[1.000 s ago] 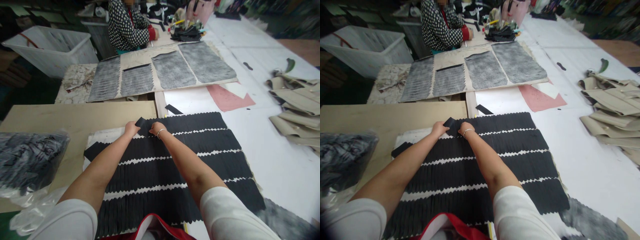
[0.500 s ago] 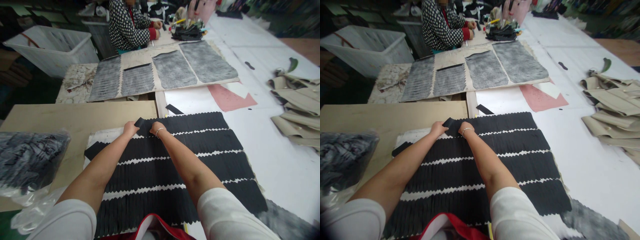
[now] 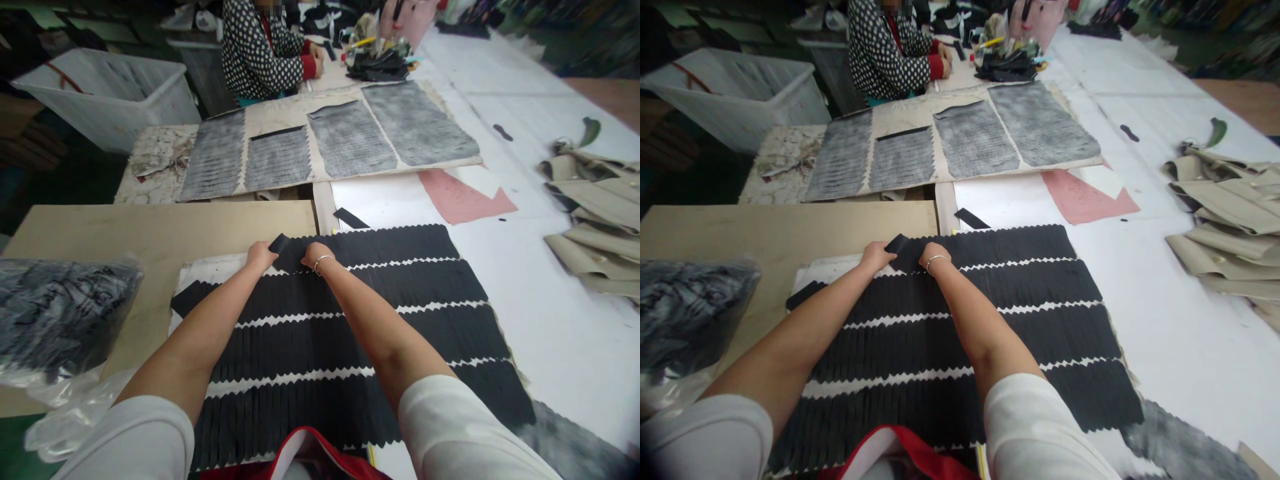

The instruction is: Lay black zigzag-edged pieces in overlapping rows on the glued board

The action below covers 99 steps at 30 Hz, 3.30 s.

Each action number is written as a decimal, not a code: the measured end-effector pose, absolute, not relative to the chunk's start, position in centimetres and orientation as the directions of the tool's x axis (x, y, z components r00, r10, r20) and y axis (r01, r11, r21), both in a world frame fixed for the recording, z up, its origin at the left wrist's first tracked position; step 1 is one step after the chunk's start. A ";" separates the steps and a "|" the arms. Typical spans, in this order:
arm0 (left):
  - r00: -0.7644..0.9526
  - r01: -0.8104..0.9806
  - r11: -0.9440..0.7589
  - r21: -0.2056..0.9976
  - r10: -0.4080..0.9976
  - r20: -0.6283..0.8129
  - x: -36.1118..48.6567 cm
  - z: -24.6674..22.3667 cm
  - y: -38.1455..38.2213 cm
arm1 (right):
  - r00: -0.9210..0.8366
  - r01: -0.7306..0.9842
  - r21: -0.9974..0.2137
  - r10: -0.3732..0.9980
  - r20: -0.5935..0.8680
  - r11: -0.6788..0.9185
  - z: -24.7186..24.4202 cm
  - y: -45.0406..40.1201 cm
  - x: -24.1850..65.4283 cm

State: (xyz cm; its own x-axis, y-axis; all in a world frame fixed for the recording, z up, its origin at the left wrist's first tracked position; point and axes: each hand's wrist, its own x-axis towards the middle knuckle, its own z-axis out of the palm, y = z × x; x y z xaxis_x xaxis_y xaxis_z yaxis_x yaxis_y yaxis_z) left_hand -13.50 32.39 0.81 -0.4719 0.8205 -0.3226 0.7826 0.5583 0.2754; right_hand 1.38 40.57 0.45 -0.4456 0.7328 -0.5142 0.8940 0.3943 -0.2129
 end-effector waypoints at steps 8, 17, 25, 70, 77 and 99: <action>-0.474 0.770 0.565 0.297 0.818 -0.326 -14.0 0.3 32.3 | -0.453 0.890 -0.210 0.731 -0.510 0.405 0.7 40.6 1.4; -0.480 0.752 0.576 0.321 0.812 -0.333 -14.0 0.4 32.2 | -0.468 0.884 -0.268 0.740 -0.483 0.384 1.6 39.7 1.2; -0.469 0.758 0.570 0.318 0.814 -0.341 -14.1 0.2 32.3 | -0.407 0.913 -0.235 0.767 -0.495 0.333 1.2 39.6 0.6; -0.479 0.780 0.563 0.275 0.818 -0.317 -15.2 0.2 31.6 | -0.447 0.895 -0.248 0.729 -0.518 0.372 1.2 38.9 -1.0; -0.492 0.773 0.571 0.277 0.815 -0.308 -15.4 0.1 31.6 | -0.427 0.903 -0.284 0.742 -0.517 0.322 1.2 38.7 -1.2; -0.519 0.765 0.595 0.247 0.796 -0.311 -16.1 0.0 31.1 | -0.406 0.913 -0.276 0.743 -0.532 0.301 1.5 38.7 -1.1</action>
State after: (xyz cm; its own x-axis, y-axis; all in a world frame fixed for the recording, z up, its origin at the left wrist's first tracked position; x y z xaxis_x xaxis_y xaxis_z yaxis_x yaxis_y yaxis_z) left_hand -16.10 31.05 0.05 -0.5189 0.7964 -0.3106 0.7651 0.5948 0.2466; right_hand -1.14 38.68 1.53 -0.4060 0.7428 -0.5324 0.9128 0.3013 -0.2757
